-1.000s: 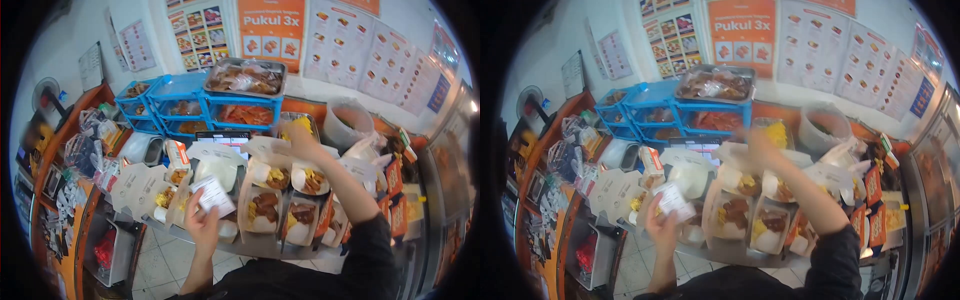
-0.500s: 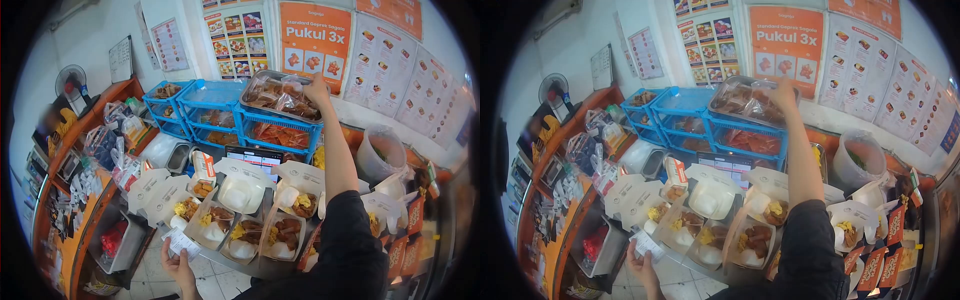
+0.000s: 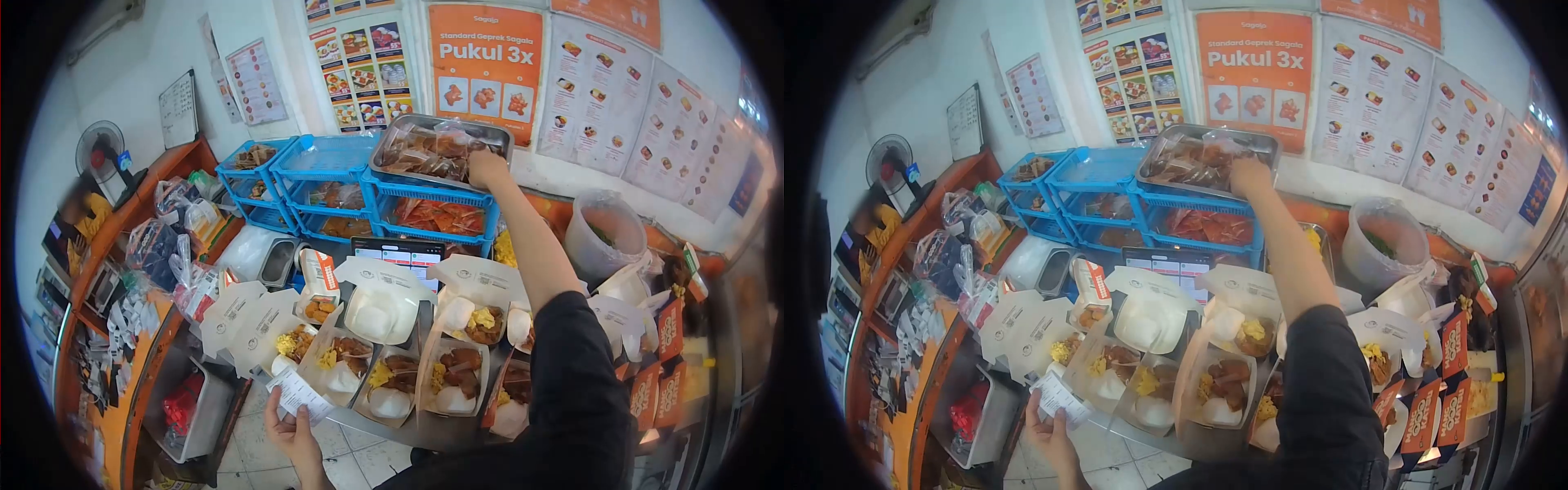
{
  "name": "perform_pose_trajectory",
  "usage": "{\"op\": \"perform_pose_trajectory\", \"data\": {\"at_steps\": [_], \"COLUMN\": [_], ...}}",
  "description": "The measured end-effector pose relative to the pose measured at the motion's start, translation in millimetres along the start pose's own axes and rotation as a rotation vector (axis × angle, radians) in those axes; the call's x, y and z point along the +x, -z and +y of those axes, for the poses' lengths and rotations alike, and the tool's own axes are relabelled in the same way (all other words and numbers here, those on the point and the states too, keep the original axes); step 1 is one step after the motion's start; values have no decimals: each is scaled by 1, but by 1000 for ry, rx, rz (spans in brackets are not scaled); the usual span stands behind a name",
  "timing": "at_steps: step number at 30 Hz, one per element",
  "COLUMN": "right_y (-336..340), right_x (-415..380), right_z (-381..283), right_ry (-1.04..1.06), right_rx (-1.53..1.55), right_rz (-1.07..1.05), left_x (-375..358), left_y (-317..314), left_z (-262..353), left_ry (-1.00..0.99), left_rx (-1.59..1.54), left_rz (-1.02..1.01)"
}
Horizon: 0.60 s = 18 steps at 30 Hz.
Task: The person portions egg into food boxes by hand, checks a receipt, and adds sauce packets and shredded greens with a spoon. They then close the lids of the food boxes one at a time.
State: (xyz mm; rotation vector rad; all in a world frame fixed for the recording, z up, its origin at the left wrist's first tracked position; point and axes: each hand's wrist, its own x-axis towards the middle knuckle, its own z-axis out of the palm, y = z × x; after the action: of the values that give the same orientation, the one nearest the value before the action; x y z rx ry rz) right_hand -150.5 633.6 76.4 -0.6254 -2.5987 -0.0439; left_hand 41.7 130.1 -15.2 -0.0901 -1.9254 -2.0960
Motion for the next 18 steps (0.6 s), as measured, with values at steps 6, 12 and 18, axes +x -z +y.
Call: {"op": "perform_pose_trajectory", "data": {"at_steps": [6, 12, 18], "right_y": [105, 259, 307], "right_x": [-21, -203, -397], "right_z": [15, 15, 53], "right_ry": [110, -196, -472], "right_rx": [-20, 351, 451], "right_rz": [365, 158, 433], "left_x": [1, 4, -4], "left_y": [8, -9, -66], "left_z": [-1, -7, -11], "left_ry": [-87, -65, -46], "left_rx": [-37, -84, -132], "left_rz": [-39, -242, -431]}}
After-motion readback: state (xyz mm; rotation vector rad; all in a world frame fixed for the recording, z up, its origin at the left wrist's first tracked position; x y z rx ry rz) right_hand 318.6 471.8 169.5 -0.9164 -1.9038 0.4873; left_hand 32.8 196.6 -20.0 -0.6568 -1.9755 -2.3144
